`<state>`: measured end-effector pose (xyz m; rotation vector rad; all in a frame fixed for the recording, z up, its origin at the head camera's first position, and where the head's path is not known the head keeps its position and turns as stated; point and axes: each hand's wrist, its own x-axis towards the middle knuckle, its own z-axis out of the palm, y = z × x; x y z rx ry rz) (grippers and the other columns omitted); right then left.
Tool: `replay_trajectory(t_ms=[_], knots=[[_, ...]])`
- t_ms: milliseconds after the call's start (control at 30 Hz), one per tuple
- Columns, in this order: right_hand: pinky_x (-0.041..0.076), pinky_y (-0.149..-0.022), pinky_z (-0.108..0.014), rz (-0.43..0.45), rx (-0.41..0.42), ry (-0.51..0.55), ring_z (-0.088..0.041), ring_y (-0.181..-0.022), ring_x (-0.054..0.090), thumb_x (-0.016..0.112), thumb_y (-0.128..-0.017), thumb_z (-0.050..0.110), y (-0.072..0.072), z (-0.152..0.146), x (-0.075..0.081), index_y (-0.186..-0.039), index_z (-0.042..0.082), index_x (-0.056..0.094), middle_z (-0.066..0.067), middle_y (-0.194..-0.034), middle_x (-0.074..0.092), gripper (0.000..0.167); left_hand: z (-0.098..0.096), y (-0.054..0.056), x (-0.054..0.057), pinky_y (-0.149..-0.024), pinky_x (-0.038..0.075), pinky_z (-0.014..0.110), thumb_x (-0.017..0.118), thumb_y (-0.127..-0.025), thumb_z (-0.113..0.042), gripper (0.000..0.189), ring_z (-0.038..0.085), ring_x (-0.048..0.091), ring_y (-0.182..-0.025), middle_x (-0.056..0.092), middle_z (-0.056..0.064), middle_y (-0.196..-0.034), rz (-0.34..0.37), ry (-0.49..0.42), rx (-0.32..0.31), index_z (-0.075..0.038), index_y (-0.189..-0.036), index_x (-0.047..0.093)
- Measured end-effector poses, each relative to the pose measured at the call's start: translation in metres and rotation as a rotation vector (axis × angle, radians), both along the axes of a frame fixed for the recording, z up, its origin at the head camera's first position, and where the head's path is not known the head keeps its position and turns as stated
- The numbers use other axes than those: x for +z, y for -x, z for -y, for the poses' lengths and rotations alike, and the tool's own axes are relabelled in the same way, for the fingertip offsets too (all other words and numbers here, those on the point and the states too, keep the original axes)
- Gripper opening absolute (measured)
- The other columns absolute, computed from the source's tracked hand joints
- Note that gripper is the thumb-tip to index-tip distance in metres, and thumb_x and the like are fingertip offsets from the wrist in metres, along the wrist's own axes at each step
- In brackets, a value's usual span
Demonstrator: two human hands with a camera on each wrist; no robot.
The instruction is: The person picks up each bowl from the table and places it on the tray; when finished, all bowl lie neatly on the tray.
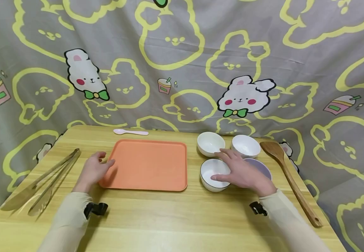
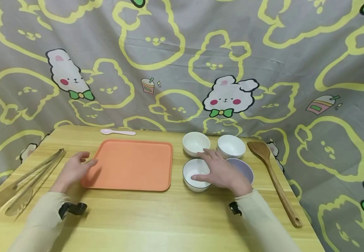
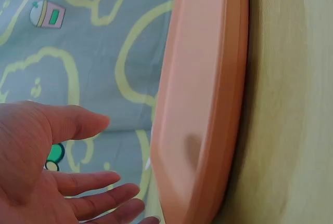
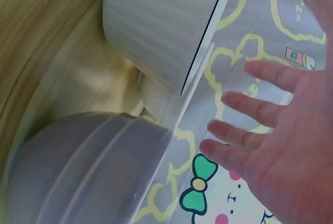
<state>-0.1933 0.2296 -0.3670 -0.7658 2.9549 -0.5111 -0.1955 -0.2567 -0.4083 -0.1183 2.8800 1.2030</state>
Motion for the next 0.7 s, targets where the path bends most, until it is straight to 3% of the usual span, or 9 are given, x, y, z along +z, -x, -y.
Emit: replay_trajectory(t_ms=[300,700], knots=[[0.037,-0.101,-0.053,0.055,0.076,0.002,-0.034,-0.136,0.03,0.074,-0.076,0.062,0.0,0.01,-0.005,-0.147,0.011,0.045,-0.012,-0.149,0.036,0.093,0.006,-0.001,-0.003,-0.093,0.042,0.056,0.055,-0.099,-0.025,0.06,0.049,0.048,-0.118,0.043,0.035,-0.135,0.017,0.018,0.02,0.016,-0.138,0.037],[0.034,-0.102,-0.058,0.076,0.082,-0.044,-0.043,-0.135,0.028,0.082,-0.07,0.055,-0.002,0.016,-0.015,-0.148,0.011,0.042,-0.02,-0.152,0.03,0.098,0.007,0.001,-0.011,-0.089,0.042,0.056,0.058,-0.095,-0.015,0.051,0.047,0.052,-0.107,0.054,0.034,-0.119,0.021,0.091,-0.006,0.018,-0.131,0.044]])
